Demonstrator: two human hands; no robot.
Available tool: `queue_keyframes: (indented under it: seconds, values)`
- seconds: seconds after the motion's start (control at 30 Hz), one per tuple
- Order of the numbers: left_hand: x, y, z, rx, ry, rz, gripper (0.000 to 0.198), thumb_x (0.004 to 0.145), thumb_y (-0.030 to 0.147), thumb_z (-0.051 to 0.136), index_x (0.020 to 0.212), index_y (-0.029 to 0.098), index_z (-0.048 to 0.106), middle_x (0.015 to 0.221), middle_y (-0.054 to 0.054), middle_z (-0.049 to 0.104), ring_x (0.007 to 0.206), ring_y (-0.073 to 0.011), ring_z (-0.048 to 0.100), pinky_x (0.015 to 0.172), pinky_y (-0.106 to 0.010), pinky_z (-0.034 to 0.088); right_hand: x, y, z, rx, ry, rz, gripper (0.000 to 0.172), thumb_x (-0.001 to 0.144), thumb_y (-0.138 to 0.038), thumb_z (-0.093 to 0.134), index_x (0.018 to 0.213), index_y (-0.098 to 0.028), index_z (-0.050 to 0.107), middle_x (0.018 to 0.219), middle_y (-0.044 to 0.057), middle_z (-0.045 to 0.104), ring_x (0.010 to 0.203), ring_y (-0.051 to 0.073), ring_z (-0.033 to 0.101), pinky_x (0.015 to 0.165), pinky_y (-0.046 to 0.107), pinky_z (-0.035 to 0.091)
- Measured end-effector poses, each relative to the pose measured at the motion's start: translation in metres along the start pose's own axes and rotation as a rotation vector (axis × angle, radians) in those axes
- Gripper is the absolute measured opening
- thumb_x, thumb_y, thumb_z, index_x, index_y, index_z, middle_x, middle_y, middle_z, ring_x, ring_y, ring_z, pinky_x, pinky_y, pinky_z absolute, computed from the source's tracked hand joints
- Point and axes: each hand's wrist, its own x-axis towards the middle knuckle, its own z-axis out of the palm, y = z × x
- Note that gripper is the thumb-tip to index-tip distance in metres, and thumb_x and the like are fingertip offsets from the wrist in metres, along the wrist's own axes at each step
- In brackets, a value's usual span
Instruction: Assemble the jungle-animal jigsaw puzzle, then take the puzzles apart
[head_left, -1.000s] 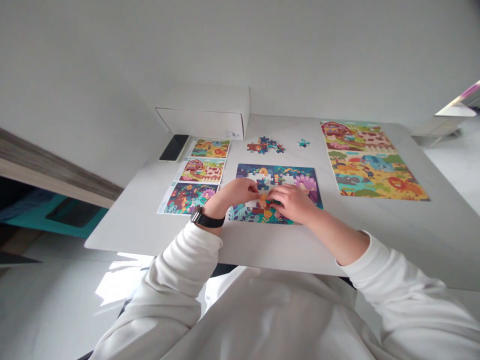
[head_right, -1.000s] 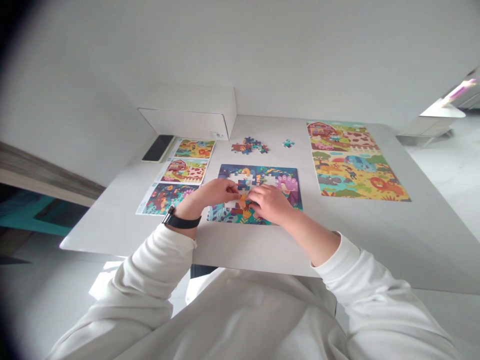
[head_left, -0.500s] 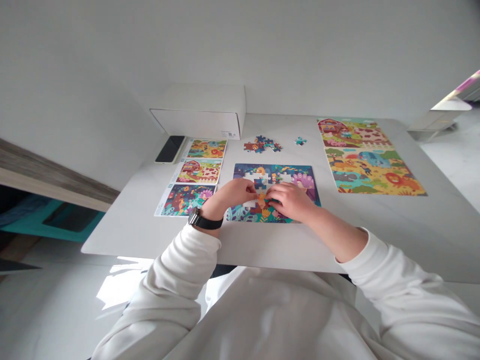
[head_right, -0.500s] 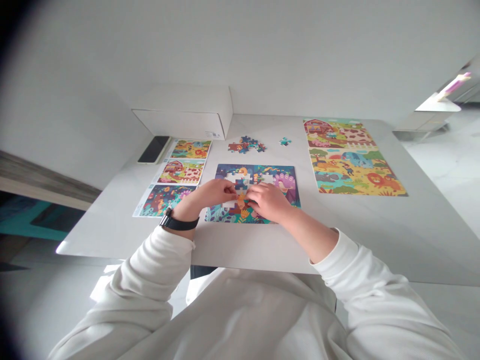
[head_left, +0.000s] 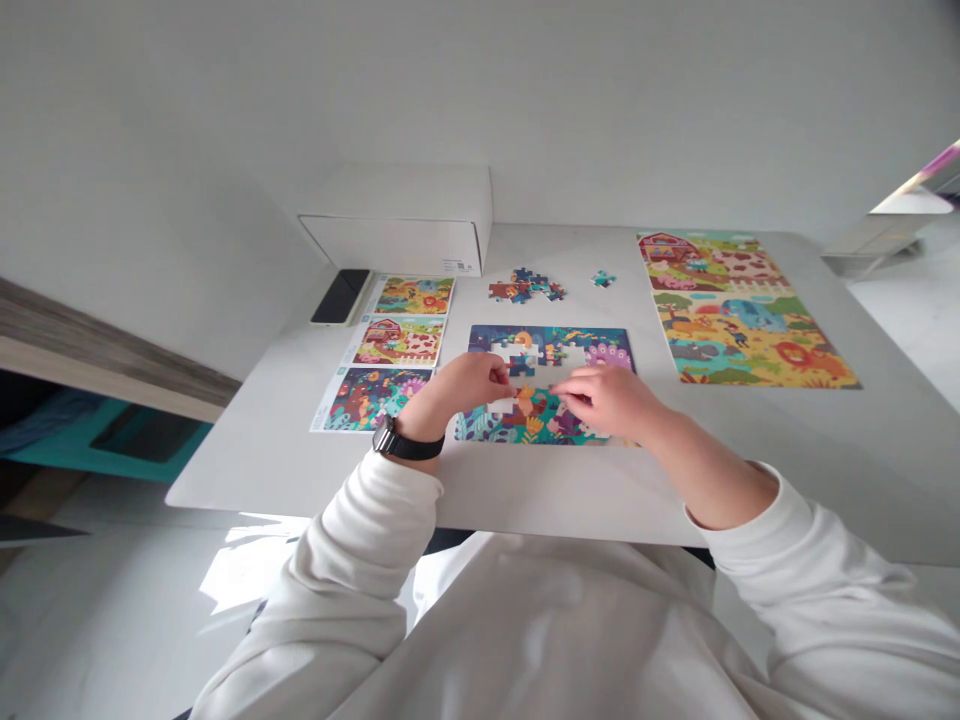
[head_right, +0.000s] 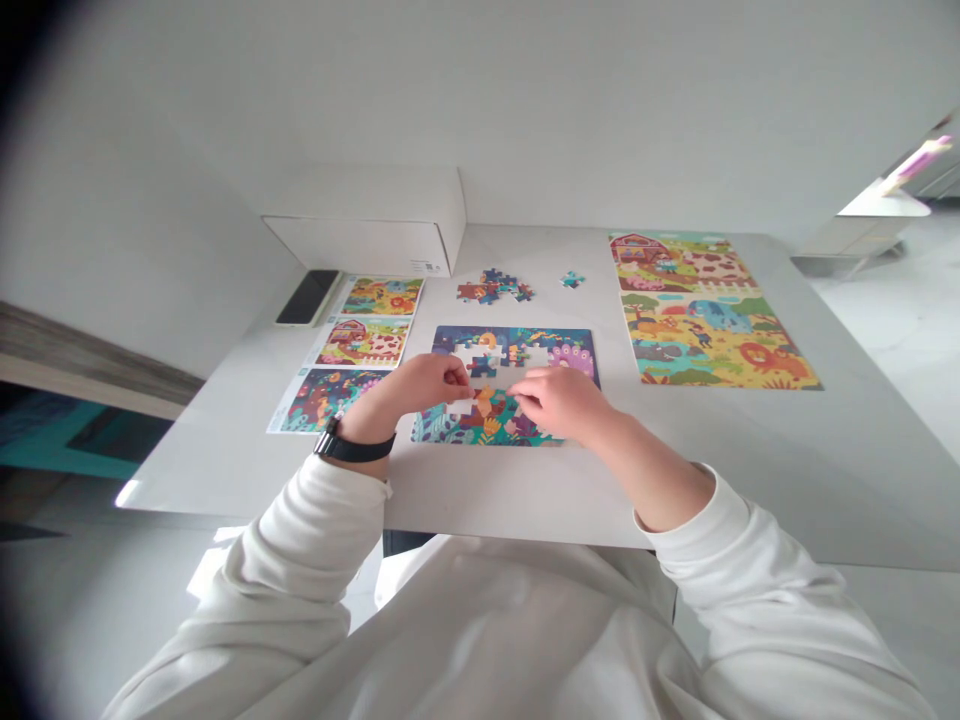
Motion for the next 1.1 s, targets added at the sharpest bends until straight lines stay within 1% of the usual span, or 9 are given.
queue_keyframes:
  seconds: [0.1, 0.23, 0.33, 0.53, 0.77, 0.83, 0.9, 1.0, 1.1]
  values:
    - [-0.001, -0.003, 0.000, 0.003, -0.028, 0.044, 0.025, 0.081, 0.042, 0.079, 0.094, 0.022, 0.075, 0.086, -0.001, 0.077, 0.074, -0.0178, 0.066, 0.066, -0.028, 0.041, -0.001, -0.004, 0.005, -0.018, -0.124, -0.002, 0.030, 0.101, -0.023, 0.064, 0.122, -0.031, 0.085, 0.096, 0.003, 0.082, 0.087, 0.021, 0.074, 0.073, 0.031, 0.046]
    - [-0.001, -0.004, 0.001, 0.020, -0.065, 0.079, 0.031, 0.078, 0.039, 0.082, 0.104, 0.023, 0.076, 0.088, -0.001, 0.076, 0.075, -0.0184, 0.068, 0.066, -0.028, 0.041, 0.001, -0.006, 0.009, -0.025, -0.183, -0.003, 0.030, 0.101, -0.025, 0.066, 0.121, -0.034, 0.085, 0.098, 0.003, 0.082, 0.088, 0.021, 0.075, 0.073, 0.032, 0.047]
    - [-0.002, -0.004, 0.002, 0.018, -0.089, 0.093, 0.030, 0.079, 0.039, 0.082, 0.104, 0.023, 0.077, 0.089, -0.001, 0.076, 0.075, -0.0184, 0.068, 0.067, -0.027, 0.042, 0.002, -0.006, 0.009, -0.026, -0.192, 0.005, 0.030, 0.101, -0.025, 0.066, 0.121, -0.035, 0.085, 0.101, 0.003, 0.083, 0.088, 0.021, 0.076, 0.074, 0.032, 0.048]
    - [-0.001, -0.004, 0.004, 0.000, -0.090, 0.111, 0.030, 0.078, 0.037, 0.081, 0.104, 0.023, 0.076, 0.088, -0.001, 0.076, 0.075, -0.0182, 0.068, 0.066, -0.027, 0.041, 0.003, -0.007, 0.008, -0.023, -0.213, 0.021, 0.030, 0.102, -0.027, 0.065, 0.123, -0.036, 0.085, 0.102, 0.003, 0.084, 0.091, 0.021, 0.077, 0.074, 0.031, 0.048]
    - [-0.002, -0.004, 0.007, -0.010, -0.101, 0.122, 0.020, 0.078, 0.030, 0.075, 0.096, 0.023, 0.072, 0.083, 0.000, 0.076, 0.073, -0.0179, 0.067, 0.064, -0.026, 0.041, 0.004, -0.008, 0.011, 0.021, -0.159, 0.034, 0.027, 0.102, -0.026, 0.067, 0.122, -0.033, 0.084, 0.105, 0.003, 0.084, 0.094, 0.021, 0.077, 0.076, 0.031, 0.049]
    - [-0.002, -0.005, 0.006, -0.017, -0.112, 0.124, 0.022, 0.079, 0.034, 0.076, 0.097, 0.023, 0.072, 0.083, 0.000, 0.076, 0.073, -0.0181, 0.067, 0.063, -0.026, 0.040, 0.004, -0.009, 0.010, 0.035, -0.156, 0.041, 0.026, 0.103, -0.026, 0.067, 0.122, -0.032, 0.084, 0.105, 0.004, 0.084, 0.095, 0.021, 0.077, 0.076, 0.030, 0.049]
    - [-0.002, -0.004, 0.005, -0.039, -0.121, 0.130, 0.027, 0.081, 0.043, 0.077, 0.098, 0.023, 0.072, 0.084, -0.001, 0.077, 0.074, -0.0184, 0.068, 0.063, -0.026, 0.041, 0.004, -0.010, 0.010, 0.053, -0.140, 0.039, 0.025, 0.103, -0.026, 0.067, 0.121, -0.031, 0.084, 0.105, 0.004, 0.084, 0.095, 0.021, 0.077, 0.076, 0.031, 0.049]
    - [-0.002, -0.001, 0.005, -0.056, -0.094, 0.132, 0.036, 0.082, 0.055, 0.079, 0.098, 0.024, 0.072, 0.086, -0.001, 0.077, 0.073, -0.0182, 0.068, 0.062, -0.026, 0.041, 0.004, -0.010, 0.009, 0.078, -0.141, 0.020, 0.025, 0.103, -0.024, 0.067, 0.119, -0.029, 0.085, 0.105, 0.005, 0.084, 0.095, 0.021, 0.077, 0.078, 0.031, 0.049]
    - [-0.002, 0.004, 0.010, -0.036, -0.066, 0.129, 0.032, 0.083, 0.053, 0.078, 0.096, 0.024, 0.071, 0.084, -0.001, 0.076, 0.071, -0.0181, 0.067, 0.060, -0.027, 0.039, 0.005, -0.010, 0.009, 0.086, -0.148, 0.011, 0.024, 0.103, -0.023, 0.066, 0.117, -0.028, 0.086, 0.106, 0.005, 0.084, 0.095, 0.021, 0.077, 0.079, 0.031, 0.049]
